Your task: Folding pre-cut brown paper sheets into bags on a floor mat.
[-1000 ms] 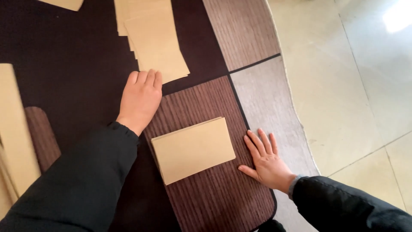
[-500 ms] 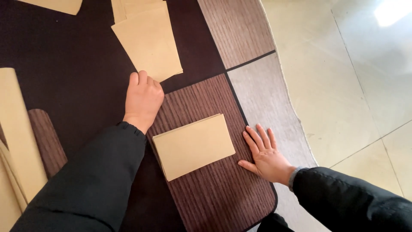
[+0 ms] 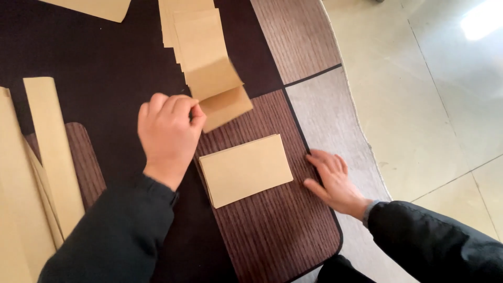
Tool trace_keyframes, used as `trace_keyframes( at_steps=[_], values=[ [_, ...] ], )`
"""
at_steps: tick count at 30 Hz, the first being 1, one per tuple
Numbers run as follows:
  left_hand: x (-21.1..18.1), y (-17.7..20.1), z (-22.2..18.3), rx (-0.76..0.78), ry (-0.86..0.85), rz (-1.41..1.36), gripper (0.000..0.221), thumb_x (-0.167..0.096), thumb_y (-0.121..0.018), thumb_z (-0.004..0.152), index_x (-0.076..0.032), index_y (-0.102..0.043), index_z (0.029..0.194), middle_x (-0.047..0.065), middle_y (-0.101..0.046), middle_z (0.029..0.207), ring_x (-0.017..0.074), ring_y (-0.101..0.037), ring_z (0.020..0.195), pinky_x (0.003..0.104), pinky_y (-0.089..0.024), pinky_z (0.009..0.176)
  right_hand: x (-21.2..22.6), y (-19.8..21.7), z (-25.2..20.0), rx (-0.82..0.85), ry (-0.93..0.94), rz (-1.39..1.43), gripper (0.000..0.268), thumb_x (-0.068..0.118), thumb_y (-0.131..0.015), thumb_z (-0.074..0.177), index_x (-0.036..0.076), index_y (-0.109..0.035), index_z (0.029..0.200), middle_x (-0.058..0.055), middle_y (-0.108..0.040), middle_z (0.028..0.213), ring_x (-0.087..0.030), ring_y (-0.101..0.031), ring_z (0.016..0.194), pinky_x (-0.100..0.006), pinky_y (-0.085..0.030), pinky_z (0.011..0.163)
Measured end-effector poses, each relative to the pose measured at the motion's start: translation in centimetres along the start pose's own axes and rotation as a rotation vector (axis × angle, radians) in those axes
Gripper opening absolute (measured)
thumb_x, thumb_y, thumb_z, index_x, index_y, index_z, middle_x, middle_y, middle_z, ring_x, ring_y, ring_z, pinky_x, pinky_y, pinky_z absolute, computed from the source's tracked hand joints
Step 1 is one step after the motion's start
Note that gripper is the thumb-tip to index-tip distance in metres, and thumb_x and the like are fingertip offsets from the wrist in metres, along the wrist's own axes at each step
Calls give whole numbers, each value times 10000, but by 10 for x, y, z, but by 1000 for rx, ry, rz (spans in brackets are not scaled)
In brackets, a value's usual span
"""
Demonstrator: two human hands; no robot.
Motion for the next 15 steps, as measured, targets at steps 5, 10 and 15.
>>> trace_keyframes(
  at_steps=[5,10,15],
  values=[
    [-15,66,-3,-36,449,-474,113,-36,-816,870,-110,-782,948,15,-587,711,234,-587,705,353,-486,689,28,88,6,-643,-49,506,220,157,-624,1076,131,-680,1288,-86,-604,1275,-336,-619,1218,-477,-451,1061],
    [-28,72,-28,47,711,-717,117,-52,-835,818,-90,-812,926,47,-512,609,203,-566,621,312,-485,647,82,131,21,-515,-88,848,299,263,-501,1126,165,-739,1278,-28,-734,1105,-192,-674,1055,-399,-511,996],
    [-39,72,-54,138,914,-882,139,-67,-810,809,-89,-824,945,37,-539,582,120,-539,647,306,-490,649,126,136,17,-335,-8,1085,418,283,-521,1084,92,-659,1429,-111,-752,1214,-189,-650,1121,-394,-515,1025]
  ],
)
Point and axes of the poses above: each hand's wrist, its own z-axis towards the middle knuckle, its own y-axis out of the back of the hand, x = y × z, the point moved 6 cm from there along z, towards the middle knuckle
